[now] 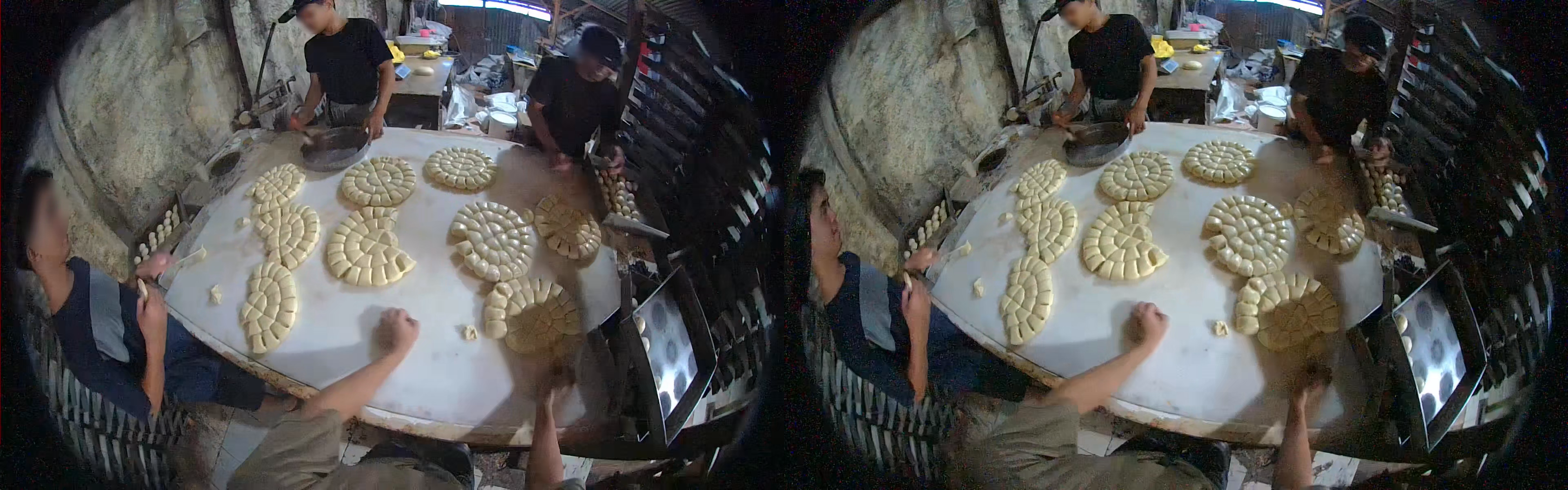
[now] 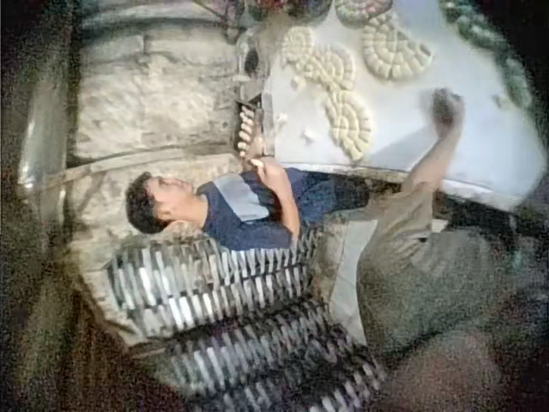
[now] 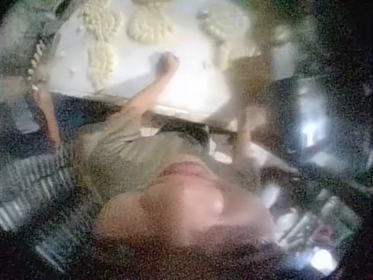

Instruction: Shaping bread dough into decorative patterns and rolls, and placing them onto baking trays in a commercial bakery.

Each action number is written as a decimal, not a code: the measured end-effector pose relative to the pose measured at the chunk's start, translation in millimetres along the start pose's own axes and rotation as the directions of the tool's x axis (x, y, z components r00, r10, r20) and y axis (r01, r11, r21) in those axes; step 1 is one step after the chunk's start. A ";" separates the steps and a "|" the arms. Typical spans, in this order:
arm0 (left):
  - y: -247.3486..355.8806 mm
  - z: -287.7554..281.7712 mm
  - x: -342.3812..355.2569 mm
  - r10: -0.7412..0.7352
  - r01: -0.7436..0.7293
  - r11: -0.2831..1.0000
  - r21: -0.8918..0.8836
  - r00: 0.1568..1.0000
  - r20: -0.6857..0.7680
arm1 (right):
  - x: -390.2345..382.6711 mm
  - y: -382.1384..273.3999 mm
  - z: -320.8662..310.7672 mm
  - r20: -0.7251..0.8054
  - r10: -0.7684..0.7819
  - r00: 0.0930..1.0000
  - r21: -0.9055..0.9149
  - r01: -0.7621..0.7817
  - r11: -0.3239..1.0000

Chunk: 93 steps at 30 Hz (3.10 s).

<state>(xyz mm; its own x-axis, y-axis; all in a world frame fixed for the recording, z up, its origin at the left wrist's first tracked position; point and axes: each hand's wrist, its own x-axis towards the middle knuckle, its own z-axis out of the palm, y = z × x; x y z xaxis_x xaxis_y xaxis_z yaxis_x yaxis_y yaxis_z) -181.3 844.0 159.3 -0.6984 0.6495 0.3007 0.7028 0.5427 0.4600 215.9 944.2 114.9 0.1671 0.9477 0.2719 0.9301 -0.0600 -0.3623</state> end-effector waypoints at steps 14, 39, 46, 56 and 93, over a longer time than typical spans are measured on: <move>-95.3 -15.4 12.1 0.170 -0.162 0.984 0.071 0.978 -0.124 | 11.4 2.4 -29.0 -0.214 -0.108 0.971 -0.014 0.108 0.994; 483.4 -73.8 -101.5 0.799 -0.175 0.541 -0.822 0.412 0.438 | -41.5 66.1 -127.8 0.528 -0.676 0.514 0.690 0.204 0.695; 598.6 38.1 -167.3 0.848 -0.757 0.419 -0.501 0.130 0.514 | -2.1 146.3 -261.5 0.330 -0.755 0.567 0.892 0.073 0.445; 394.4 -21.6 -131.1 0.565 0.324 0.407 -0.854 0.646 0.514 | 116.6 205.8 -340.0 0.167 0.188 0.968 0.220 -0.223 0.950; 128.4 63.3 -100.3 0.041 0.430 0.515 -0.741 0.851 0.523 | 26.5 -23.8 -15.6 -0.094 -0.256 0.962 0.027 0.260 0.965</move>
<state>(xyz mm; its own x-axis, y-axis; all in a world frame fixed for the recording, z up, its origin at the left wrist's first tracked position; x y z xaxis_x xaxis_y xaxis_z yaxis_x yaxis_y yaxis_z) -12.5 882.2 135.3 -0.4951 0.8535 -0.1622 -0.0389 0.1647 0.9856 203.4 965.8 144.7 -0.0468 0.8978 0.4379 0.9324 0.1965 -0.3034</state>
